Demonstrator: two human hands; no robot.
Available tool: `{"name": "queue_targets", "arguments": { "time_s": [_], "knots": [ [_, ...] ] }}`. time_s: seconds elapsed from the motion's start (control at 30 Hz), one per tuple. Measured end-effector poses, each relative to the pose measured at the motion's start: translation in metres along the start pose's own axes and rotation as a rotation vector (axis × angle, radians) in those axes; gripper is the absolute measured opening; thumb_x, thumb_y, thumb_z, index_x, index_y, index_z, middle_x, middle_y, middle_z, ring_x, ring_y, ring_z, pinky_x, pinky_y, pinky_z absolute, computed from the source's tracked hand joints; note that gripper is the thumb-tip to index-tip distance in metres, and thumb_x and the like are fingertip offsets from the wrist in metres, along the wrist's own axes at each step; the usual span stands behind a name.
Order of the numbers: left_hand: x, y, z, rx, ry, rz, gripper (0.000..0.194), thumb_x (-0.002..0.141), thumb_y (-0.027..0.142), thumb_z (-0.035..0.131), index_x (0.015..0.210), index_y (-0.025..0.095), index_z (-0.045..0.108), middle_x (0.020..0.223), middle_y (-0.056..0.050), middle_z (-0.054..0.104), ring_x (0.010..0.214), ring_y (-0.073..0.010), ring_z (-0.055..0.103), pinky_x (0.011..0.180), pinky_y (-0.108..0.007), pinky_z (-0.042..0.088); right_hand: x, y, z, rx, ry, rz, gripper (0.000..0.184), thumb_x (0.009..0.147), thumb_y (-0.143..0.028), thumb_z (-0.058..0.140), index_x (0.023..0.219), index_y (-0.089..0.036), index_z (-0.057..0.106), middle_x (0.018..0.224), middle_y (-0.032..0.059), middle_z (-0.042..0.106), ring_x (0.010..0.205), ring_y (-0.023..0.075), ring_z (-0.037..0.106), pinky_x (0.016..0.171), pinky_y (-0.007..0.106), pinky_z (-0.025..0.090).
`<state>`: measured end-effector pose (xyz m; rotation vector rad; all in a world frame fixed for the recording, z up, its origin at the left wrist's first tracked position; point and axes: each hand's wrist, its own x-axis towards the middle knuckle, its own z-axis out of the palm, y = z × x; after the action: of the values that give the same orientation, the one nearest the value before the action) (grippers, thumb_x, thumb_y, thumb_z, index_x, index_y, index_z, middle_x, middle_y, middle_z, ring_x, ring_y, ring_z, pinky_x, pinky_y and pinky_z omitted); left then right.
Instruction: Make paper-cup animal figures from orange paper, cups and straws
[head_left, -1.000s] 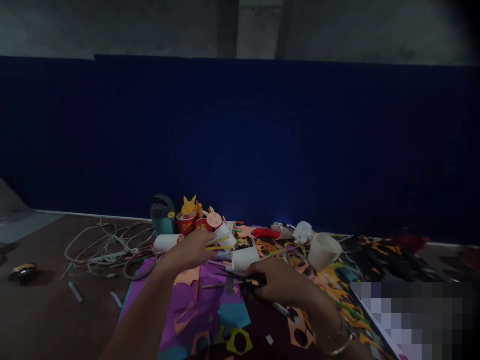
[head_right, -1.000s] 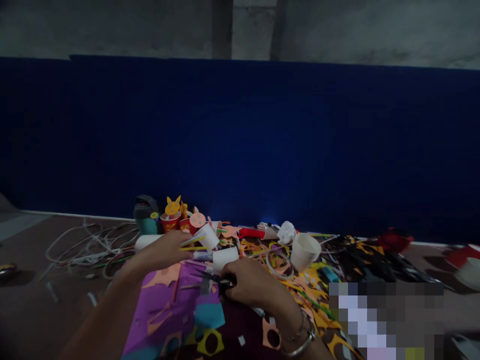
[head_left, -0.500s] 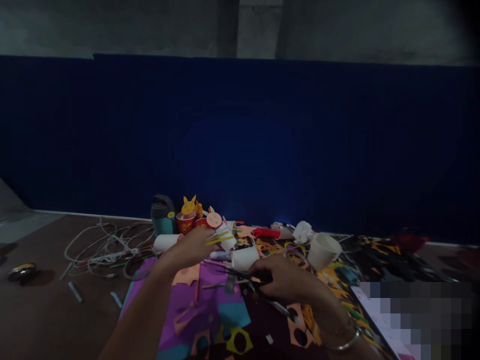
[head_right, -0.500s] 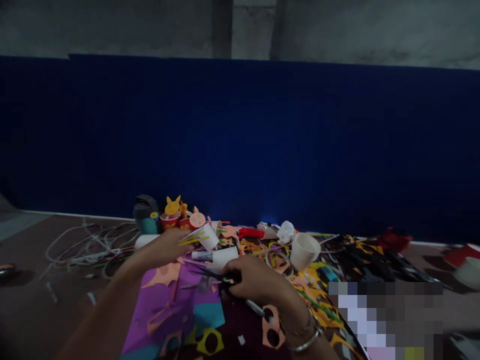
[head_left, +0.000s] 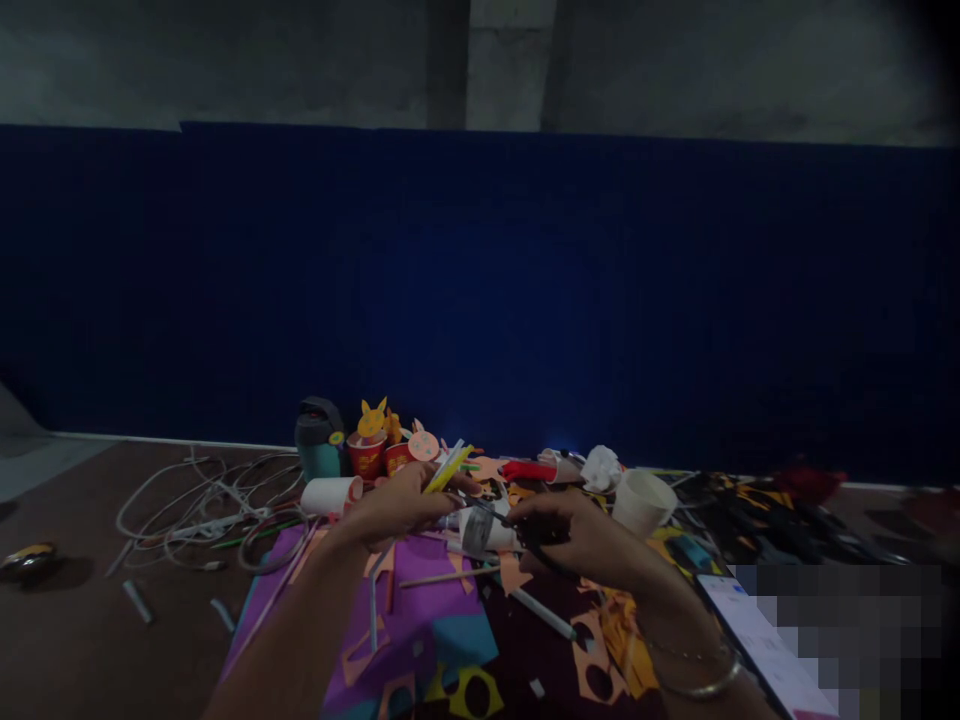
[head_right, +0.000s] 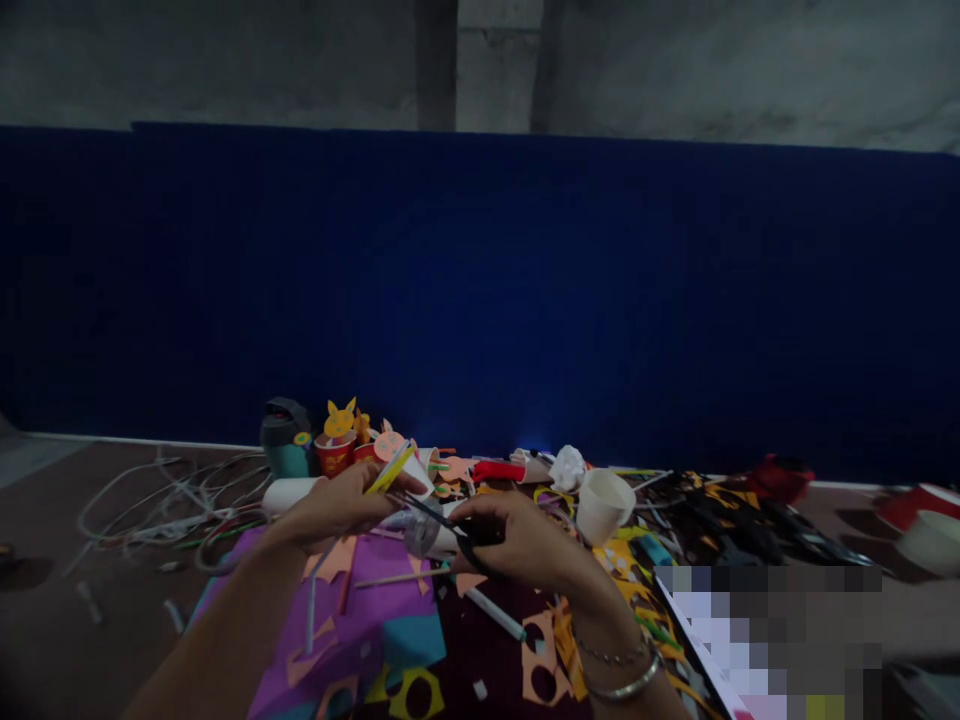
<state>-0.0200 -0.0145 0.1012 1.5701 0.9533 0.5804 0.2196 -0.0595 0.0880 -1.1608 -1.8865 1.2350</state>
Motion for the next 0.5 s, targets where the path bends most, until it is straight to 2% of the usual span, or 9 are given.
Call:
{"name": "queue_targets", "arguments": {
  "time_s": [0.13, 0.23, 0.37, 0.5],
  "knots": [
    [0.005, 0.000, 0.013, 0.023, 0.015, -0.008, 0.030, 0.065, 0.021, 0.055, 0.094, 0.015, 0.064, 0.051, 0.008, 0.038, 0.042, -0.0048, 0.025, 0.042, -0.020, 0.017, 0.002, 0.002, 0.001, 0.029, -0.010, 0.003, 0.036, 0.066, -0.029, 0.072, 0.100, -0.020, 0.064, 0.072, -0.0008, 0.063, 0.059, 0.0103, 0.055, 0.054, 0.021, 0.042],
    [0.008, -0.001, 0.010, 0.126, 0.139, -0.039, 0.019, 0.065, 0.022, 0.055, 0.079, 0.014, 0.064, 0.052, 0.006, 0.045, 0.045, -0.0060, 0.033, 0.044, -0.021, 0.023, 0.003, 0.005, -0.001, -0.037, -0.002, 0.007, 0.036, 0.067, -0.031, 0.071, 0.100, -0.020, 0.063, 0.078, 0.0006, 0.065, 0.065, 0.0123, 0.057, 0.056, 0.022, 0.043],
    [0.011, -0.003, -0.007, 0.239, 0.294, -0.017, 0.023, 0.069, 0.034, 0.056, 0.077, 0.013, 0.064, 0.058, 0.002, 0.054, 0.054, -0.0113, 0.046, 0.050, -0.022, 0.032, 0.002, 0.007, -0.009, -0.308, 0.029, 0.070, 0.035, 0.066, -0.037, 0.070, 0.098, -0.023, 0.064, 0.079, 0.0008, 0.066, 0.070, 0.0152, 0.058, 0.059, 0.023, 0.042],
    [0.009, -0.004, -0.017, 0.275, 0.343, 0.020, 0.028, 0.068, 0.041, 0.059, 0.076, 0.014, 0.061, 0.064, -0.001, 0.058, 0.060, -0.0148, 0.052, 0.054, -0.024, 0.036, -0.001, 0.008, -0.020, -0.602, 0.093, 0.197, 0.032, 0.068, -0.037, 0.065, 0.096, -0.022, 0.063, 0.081, 0.0029, 0.067, 0.072, 0.0172, 0.060, 0.058, 0.024, 0.041]
  ]
}}
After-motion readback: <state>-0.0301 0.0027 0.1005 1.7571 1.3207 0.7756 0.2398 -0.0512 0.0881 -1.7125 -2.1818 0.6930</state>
